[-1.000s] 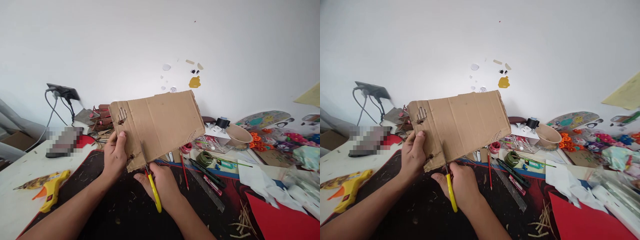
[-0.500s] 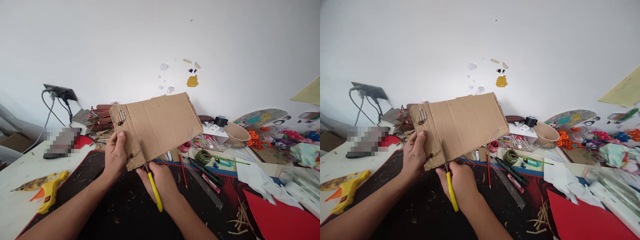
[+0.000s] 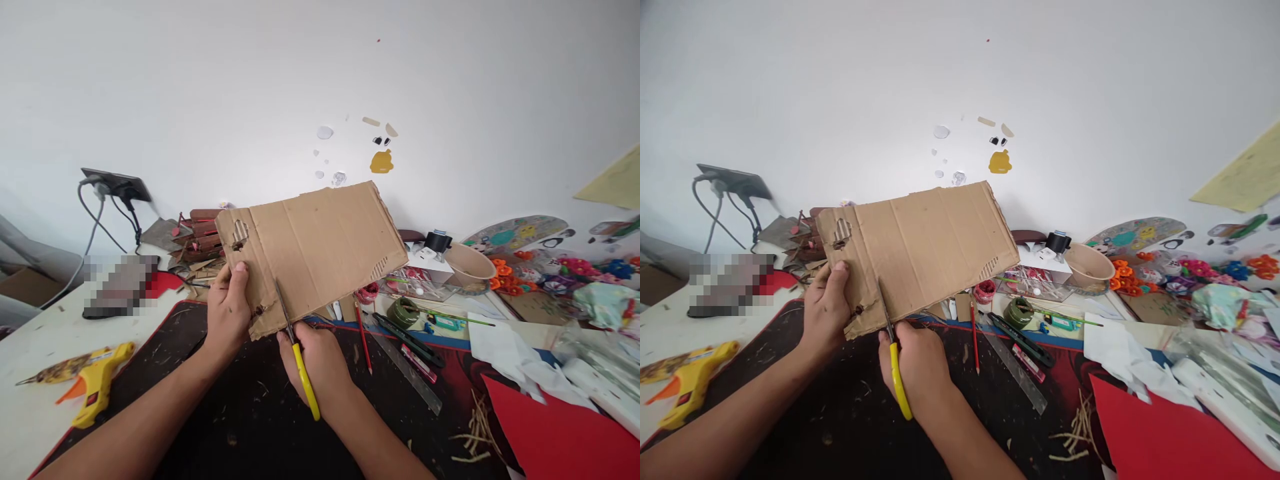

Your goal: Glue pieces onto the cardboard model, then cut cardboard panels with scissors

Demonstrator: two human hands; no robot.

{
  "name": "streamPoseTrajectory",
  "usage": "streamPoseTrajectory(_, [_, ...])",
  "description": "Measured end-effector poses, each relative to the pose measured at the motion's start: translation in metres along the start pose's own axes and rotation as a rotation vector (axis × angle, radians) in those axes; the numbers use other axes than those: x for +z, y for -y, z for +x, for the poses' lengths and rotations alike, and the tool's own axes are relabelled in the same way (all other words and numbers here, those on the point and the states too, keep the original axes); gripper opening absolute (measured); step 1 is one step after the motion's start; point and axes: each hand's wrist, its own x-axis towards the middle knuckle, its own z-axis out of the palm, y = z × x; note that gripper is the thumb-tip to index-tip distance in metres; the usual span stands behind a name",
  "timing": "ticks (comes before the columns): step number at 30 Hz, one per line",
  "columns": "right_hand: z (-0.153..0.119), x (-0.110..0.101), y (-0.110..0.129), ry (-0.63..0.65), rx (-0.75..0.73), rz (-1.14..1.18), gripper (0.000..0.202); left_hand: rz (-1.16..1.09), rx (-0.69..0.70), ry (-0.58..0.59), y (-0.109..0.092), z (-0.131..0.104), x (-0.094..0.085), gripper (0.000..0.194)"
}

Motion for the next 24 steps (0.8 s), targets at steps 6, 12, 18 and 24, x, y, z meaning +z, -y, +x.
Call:
streamPoseTrajectory(6, [0.000,0.000,0.003,0.009,0.020,-0.052,0.019,0.011,0.000,-0.006,-0.001,0.000,0.001,0.056])
streamPoseTrajectory(12, [0.003,0.004,-0.003,0.007,-0.008,0.015,0.019,-0.018,-0.001,0.015,0.003,0.001,0.000,0.050])
streamPoseTrajectory(18, [0.000,0.000,-0.004,0.003,-0.042,0.032,0.020,0.003,0.012,-0.003,-0.003,0.000,-0.001,0.050])
streamPoseTrajectory(24, [-0.001,-0.004,-0.004,0.028,-0.077,0.085,0.028,-0.017,0.002,-0.002,-0.007,-0.001,-0.001,0.048])
